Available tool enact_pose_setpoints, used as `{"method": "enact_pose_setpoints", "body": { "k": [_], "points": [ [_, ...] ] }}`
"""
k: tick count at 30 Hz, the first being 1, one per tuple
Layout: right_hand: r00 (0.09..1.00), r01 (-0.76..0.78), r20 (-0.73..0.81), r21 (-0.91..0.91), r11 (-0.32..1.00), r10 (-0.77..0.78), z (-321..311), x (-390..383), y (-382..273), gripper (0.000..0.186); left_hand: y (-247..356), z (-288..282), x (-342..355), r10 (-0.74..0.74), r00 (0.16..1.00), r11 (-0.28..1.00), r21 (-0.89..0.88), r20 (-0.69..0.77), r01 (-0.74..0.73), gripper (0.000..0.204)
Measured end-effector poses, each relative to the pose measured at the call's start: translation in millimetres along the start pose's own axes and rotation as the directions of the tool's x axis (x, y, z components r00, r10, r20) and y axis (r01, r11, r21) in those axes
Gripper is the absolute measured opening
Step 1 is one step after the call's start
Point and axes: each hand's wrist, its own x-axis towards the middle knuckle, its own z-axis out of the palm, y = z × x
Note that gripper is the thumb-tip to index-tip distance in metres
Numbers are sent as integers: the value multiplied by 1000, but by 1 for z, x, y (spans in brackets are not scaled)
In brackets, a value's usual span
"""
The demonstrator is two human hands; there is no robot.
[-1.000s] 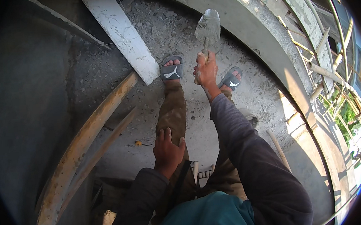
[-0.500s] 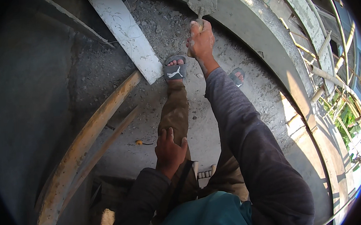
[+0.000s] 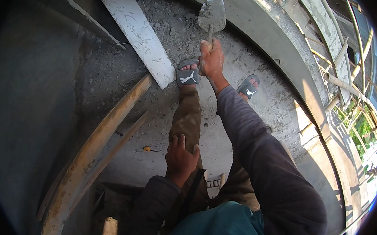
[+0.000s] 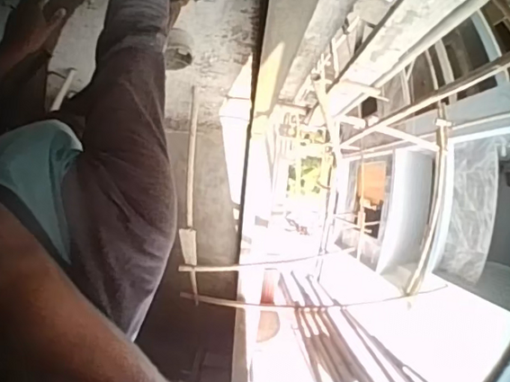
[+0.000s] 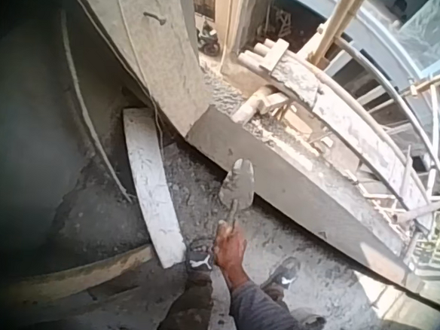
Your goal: The person scrapes excess mortar off a wooden plank with a trowel, then uses the trowel to smooth the mortar along a concrete ledge.
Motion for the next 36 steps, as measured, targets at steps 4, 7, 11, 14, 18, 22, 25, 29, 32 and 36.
{"method": "enact_pose_setpoints", "body": {
  "k": [4,7,11,14,18,22,25,29,32,36],
  "points": [
    [979,-160,148,140,977,139,13,26,-59,51,-6,-4,-1,-1,1000,1000,-6,-4,1,69],
    [996,22,85,48,999,-26,14,47,-84,49,-5,-4,0,13,1000,1000,-28,-10,-13,69],
    [993,-71,110,227,971,47,15,60,-80,49,-5,-8,3,20,1000,998,-53,12,-19,69],
    [984,-154,120,218,964,130,5,41,-62,50,-6,-12,3,11,1000,998,-61,18,-10,69],
    [984,-175,25,219,960,174,-2,12,-37,47,-5,-15,4,12,1000,999,-51,13,-12,69],
    [936,-344,92,442,829,339,-12,1,-52,37,-9,-12,4,19,1000,999,-51,2,-19,69],
    [938,-342,110,442,829,328,-12,9,-60,37,-11,-12,2,13,1000,998,-64,14,-12,69],
    [984,-171,86,172,970,158,0,41,-57,48,-10,-8,2,37,999,997,-65,9,-37,69],
    [986,-28,168,61,998,17,0,44,-79,50,-10,-7,1,29,1000,998,-55,2,-29,69],
    [927,170,352,-77,982,-133,-11,26,-84,50,-6,-3,1,20,1000,998,-51,-6,-20,68]
  ]
}}
